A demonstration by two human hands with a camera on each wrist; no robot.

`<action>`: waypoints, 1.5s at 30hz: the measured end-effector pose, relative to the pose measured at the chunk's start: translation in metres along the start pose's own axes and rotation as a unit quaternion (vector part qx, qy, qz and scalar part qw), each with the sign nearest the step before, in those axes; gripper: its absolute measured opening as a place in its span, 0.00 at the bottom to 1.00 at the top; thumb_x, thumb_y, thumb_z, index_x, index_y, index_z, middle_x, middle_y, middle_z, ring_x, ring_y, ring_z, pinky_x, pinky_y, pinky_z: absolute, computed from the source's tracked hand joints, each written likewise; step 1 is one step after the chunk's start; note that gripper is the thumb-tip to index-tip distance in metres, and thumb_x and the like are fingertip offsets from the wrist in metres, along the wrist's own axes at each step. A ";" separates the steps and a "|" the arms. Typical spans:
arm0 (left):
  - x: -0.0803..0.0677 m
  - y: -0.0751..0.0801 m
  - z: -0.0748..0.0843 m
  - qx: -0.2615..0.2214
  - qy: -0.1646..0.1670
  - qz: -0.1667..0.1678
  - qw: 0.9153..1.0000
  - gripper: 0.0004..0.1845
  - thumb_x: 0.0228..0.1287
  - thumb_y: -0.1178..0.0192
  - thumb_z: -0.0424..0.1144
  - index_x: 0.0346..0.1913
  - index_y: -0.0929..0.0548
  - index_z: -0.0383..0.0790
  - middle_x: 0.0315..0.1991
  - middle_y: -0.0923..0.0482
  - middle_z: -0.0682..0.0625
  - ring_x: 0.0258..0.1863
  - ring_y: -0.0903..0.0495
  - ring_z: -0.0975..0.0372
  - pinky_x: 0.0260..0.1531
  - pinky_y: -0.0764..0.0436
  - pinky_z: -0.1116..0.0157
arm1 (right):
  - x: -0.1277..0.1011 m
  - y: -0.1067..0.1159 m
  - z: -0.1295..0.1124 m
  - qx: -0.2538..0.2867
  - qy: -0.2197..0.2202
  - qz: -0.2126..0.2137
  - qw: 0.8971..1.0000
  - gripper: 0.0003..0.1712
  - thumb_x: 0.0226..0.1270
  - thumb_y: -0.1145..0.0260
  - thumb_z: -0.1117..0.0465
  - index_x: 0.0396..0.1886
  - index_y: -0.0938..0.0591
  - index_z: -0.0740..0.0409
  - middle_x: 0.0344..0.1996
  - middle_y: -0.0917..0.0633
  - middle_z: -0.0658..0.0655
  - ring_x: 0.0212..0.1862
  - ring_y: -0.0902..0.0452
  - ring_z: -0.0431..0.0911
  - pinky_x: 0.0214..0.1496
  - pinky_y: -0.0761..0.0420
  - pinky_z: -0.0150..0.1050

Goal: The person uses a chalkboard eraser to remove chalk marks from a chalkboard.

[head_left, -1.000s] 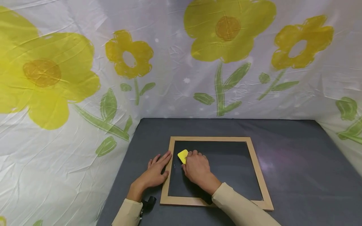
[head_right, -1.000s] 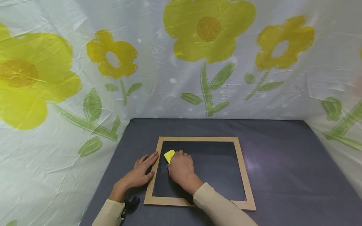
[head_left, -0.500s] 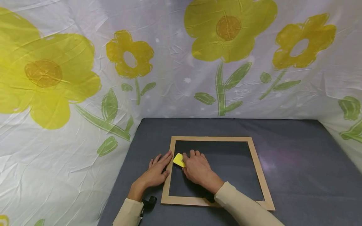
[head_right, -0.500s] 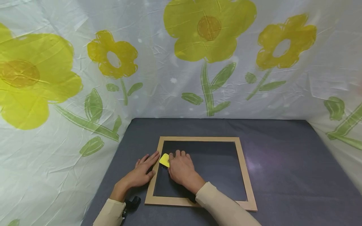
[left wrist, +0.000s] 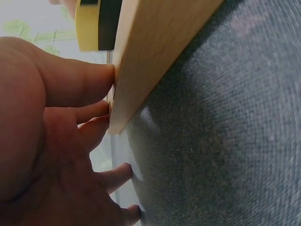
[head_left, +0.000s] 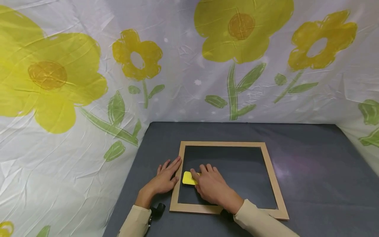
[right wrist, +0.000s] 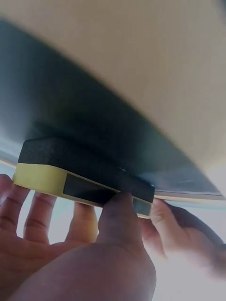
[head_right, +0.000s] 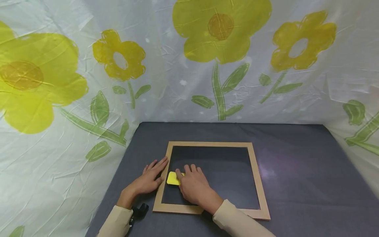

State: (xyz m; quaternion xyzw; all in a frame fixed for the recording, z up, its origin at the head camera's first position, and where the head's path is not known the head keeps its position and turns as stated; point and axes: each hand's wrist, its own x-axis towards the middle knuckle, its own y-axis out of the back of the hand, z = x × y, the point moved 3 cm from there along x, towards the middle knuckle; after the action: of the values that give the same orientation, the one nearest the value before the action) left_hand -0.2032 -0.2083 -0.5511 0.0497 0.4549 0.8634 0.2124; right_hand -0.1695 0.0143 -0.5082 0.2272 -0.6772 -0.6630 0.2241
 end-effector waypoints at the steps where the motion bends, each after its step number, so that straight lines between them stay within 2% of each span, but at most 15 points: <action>1: 0.000 0.000 0.000 -0.003 -0.002 0.002 1.000 0.39 0.80 0.42 0.35 0.89 0.41 0.42 0.91 0.49 0.46 0.87 0.53 0.31 0.78 0.59 0.23 | -0.003 0.000 -0.001 0.003 0.004 -0.005 1.000 0.35 0.79 0.31 0.44 0.81 0.22 0.45 0.61 0.16 0.58 0.56 0.23 0.54 0.59 0.19 0.51; 6: -0.001 0.003 0.002 0.007 0.009 0.000 1.000 0.39 0.81 0.42 0.35 0.90 0.43 0.44 0.91 0.51 0.49 0.88 0.54 0.34 0.80 0.60 0.24 | -0.014 0.001 -0.005 0.014 0.025 -0.017 0.999 0.34 0.80 0.32 0.45 0.82 0.23 0.43 0.60 0.17 0.57 0.54 0.25 0.51 0.58 0.20 0.50; 12: -0.001 0.004 0.002 0.016 0.017 -0.003 1.000 0.39 0.82 0.42 0.35 0.90 0.43 0.44 0.91 0.51 0.50 0.89 0.54 0.35 0.80 0.60 0.25 | -0.024 0.000 -0.008 0.023 0.050 -0.008 0.998 0.32 0.80 0.32 0.46 0.80 0.21 0.41 0.58 0.17 0.56 0.50 0.26 0.49 0.54 0.21 0.47; 16: -0.003 0.003 0.004 0.010 0.017 0.000 1.000 0.39 0.81 0.42 0.34 0.89 0.42 0.43 0.91 0.50 0.48 0.88 0.54 0.34 0.80 0.59 0.24 | -0.027 0.000 -0.006 0.051 0.061 -0.003 0.997 0.31 0.79 0.32 0.48 0.79 0.20 0.41 0.54 0.17 0.54 0.47 0.28 0.46 0.51 0.23 0.45; 20: -0.003 0.001 0.006 0.007 0.014 -0.004 1.000 0.39 0.82 0.43 0.35 0.89 0.42 0.43 0.91 0.51 0.47 0.88 0.54 0.33 0.80 0.60 0.24 | -0.030 0.006 0.007 0.090 0.056 0.013 0.994 0.30 0.76 0.30 0.50 0.76 0.17 0.43 0.50 0.18 0.52 0.43 0.32 0.43 0.46 0.28 0.41; 24: -0.002 -0.001 0.005 0.011 0.012 -0.002 1.000 0.38 0.82 0.43 0.34 0.89 0.42 0.42 0.91 0.50 0.48 0.88 0.54 0.34 0.80 0.59 0.24 | -0.032 0.029 0.031 0.117 0.034 0.044 0.992 0.32 0.75 0.27 0.49 0.76 0.17 0.48 0.49 0.17 0.52 0.43 0.30 0.44 0.45 0.27 0.41; 27: -0.002 0.001 0.005 0.005 0.007 -0.001 1.000 0.38 0.82 0.43 0.34 0.89 0.42 0.42 0.91 0.50 0.47 0.88 0.54 0.33 0.79 0.59 0.24 | -0.038 0.053 0.055 0.131 0.005 0.068 0.989 0.34 0.74 0.25 0.47 0.77 0.18 0.50 0.50 0.16 0.54 0.46 0.25 0.46 0.47 0.23 0.45; 30: -0.003 0.002 0.003 -0.022 -0.007 0.004 1.000 0.39 0.80 0.42 0.33 0.89 0.40 0.42 0.91 0.49 0.46 0.87 0.55 0.31 0.78 0.62 0.23 | -0.050 0.076 0.086 0.136 -0.030 0.095 0.986 0.35 0.75 0.24 0.47 0.77 0.19 0.53 0.50 0.15 0.56 0.46 0.21 0.47 0.47 0.19 0.47; 32: 0.000 -0.004 -0.007 -0.032 -0.030 0.008 0.999 0.39 0.81 0.43 0.35 0.89 0.42 0.44 0.91 0.51 0.48 0.87 0.56 0.30 0.76 0.63 0.21 | -0.061 0.089 0.108 0.140 -0.063 0.107 0.982 0.35 0.75 0.25 0.48 0.76 0.19 0.55 0.50 0.15 0.58 0.43 0.21 0.48 0.42 0.20 0.47; 34: 0.000 -0.006 -0.010 -0.048 -0.045 0.015 0.998 0.38 0.81 0.44 0.37 0.90 0.41 0.46 0.91 0.51 0.50 0.87 0.57 0.29 0.74 0.65 0.20 | -0.074 0.100 0.131 0.143 -0.101 0.112 0.978 0.35 0.76 0.26 0.48 0.76 0.19 0.58 0.49 0.15 0.61 0.40 0.22 0.48 0.38 0.22 0.47; 37: 0.002 -0.010 -0.018 -0.049 -0.062 0.021 0.997 0.38 0.83 0.45 0.39 0.90 0.43 0.49 0.92 0.52 0.52 0.86 0.57 0.28 0.73 0.65 0.19 | -0.096 0.108 0.163 0.148 -0.171 0.102 0.969 0.38 0.78 0.29 0.45 0.76 0.22 0.65 0.51 0.14 0.69 0.40 0.20 0.54 0.36 0.21 0.51; 40: 0.001 -0.007 -0.012 -0.044 -0.039 0.014 0.998 0.38 0.81 0.43 0.37 0.89 0.41 0.45 0.91 0.51 0.50 0.86 0.57 0.28 0.75 0.65 0.20 | -0.119 0.108 0.192 0.161 -0.233 0.089 0.955 0.44 0.80 0.32 0.41 0.77 0.26 0.72 0.54 0.14 0.76 0.42 0.16 0.58 0.36 0.19 0.52; 45: 0.001 -0.001 -0.005 -0.011 0.003 -0.007 1.000 0.39 0.82 0.42 0.35 0.89 0.42 0.43 0.91 0.52 0.49 0.89 0.58 0.34 0.79 0.63 0.25 | -0.155 0.095 0.229 0.187 -0.320 0.068 0.926 0.48 0.83 0.39 0.37 0.75 0.29 0.79 0.51 0.13 0.79 0.36 0.14 0.56 0.29 0.22 0.44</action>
State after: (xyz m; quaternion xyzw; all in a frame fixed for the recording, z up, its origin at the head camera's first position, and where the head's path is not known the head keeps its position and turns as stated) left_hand -0.2052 -0.2112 -0.5546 0.0415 0.4459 0.8673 0.2171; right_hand -0.1857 0.2919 -0.4178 -0.0059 -0.8384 -0.5450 -0.0060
